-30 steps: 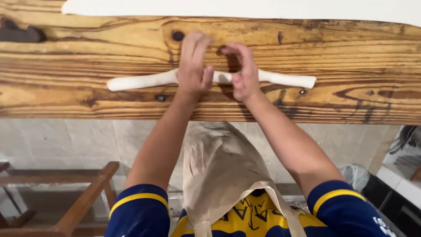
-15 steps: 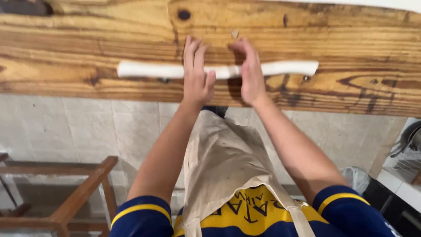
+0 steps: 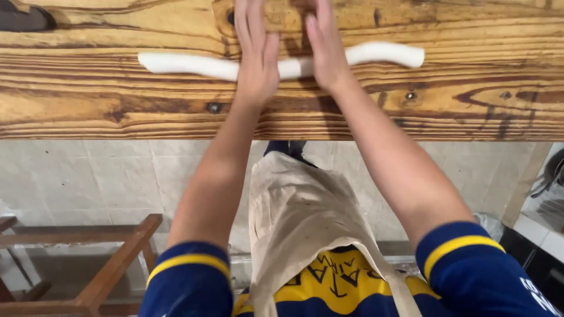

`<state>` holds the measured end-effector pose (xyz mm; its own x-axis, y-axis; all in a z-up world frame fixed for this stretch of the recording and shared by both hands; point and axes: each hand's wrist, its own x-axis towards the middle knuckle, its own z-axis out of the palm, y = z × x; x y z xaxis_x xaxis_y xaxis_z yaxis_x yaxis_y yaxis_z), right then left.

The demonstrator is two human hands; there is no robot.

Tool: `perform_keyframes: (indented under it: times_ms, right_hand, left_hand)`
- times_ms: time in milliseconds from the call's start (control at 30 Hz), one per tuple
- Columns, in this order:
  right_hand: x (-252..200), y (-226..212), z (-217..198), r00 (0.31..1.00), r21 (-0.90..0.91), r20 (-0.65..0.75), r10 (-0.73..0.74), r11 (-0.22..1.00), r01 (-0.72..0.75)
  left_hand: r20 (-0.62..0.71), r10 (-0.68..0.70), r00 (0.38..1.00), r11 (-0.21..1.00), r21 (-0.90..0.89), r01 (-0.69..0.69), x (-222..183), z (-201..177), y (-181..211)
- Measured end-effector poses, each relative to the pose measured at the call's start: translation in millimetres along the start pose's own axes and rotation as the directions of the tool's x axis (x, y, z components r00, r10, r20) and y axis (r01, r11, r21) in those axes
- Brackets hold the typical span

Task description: Rolling dough into long strips, cutting them into smaller pieces with a knife, and placing them on a baking tray

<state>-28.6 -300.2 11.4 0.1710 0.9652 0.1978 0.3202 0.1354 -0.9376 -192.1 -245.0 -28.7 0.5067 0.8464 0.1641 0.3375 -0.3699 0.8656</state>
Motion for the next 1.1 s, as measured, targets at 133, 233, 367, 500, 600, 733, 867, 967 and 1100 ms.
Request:
perform_keyframes:
  times_ms: [133,233,367,500,600,733,867,967,1100]
  right_hand:
    - [-66.8,3.3,5.7,0.986,-0.037,-0.053,0.16,0.986,-0.162]
    - [-47.3,12.9,0.6,0.99,-0.12,0.007,-0.139,0.983,0.139]
    - [9.2,51.7,9.3,0.964,-0.257,-0.016,-0.264,0.933,0.252]
    - [17.5,48.7,6.9,0.981,-0.214,-0.045,-0.191,0.961,0.177]
    - [-28.4,23.2,4.7,0.999,0.041,-0.027,-0.032,0.999,0.033]
    - [-65.3,-12.1,-7.1,0.998,0.056,0.039,0.049,0.997,-0.052]
    - [-4.2,35.9,4.1,0.995,0.043,-0.034,-0.089,0.995,0.09]
    - [11.9,49.9,9.4,0.988,-0.134,-0.034,-0.148,0.981,0.142]
    - [-7.1,23.0,8.5,0.998,-0.046,-0.013,-0.054,0.998,0.053]
  left_hand:
    - [0.002,0.086,0.996,0.996,0.011,-0.086,-51.5,-21.4,46.3]
    - [-0.035,0.17,0.985,0.983,-0.064,-0.172,-24.3,-7.2,10.6]
    - [-0.053,0.245,0.968,0.97,0.015,-0.244,34.3,6.7,-18.2]
    - [-0.148,0.099,0.984,0.995,0.031,-0.096,40.8,12.9,-26.0]
    - [-0.099,0.075,0.992,0.997,0.033,-0.072,-14.3,5.5,-5.5]
    - [-0.022,0.074,0.997,0.997,0.023,-0.073,-58.1,-2.8,10.8]
    - [-0.031,0.191,0.981,0.981,0.02,-0.191,25.9,4.1,-5.1]
    - [-0.129,0.143,0.981,0.987,0.092,-0.132,40.4,8.0,-6.9]
    - [-0.172,0.093,0.981,0.993,-0.054,-0.104,-3.6,5.8,6.6]
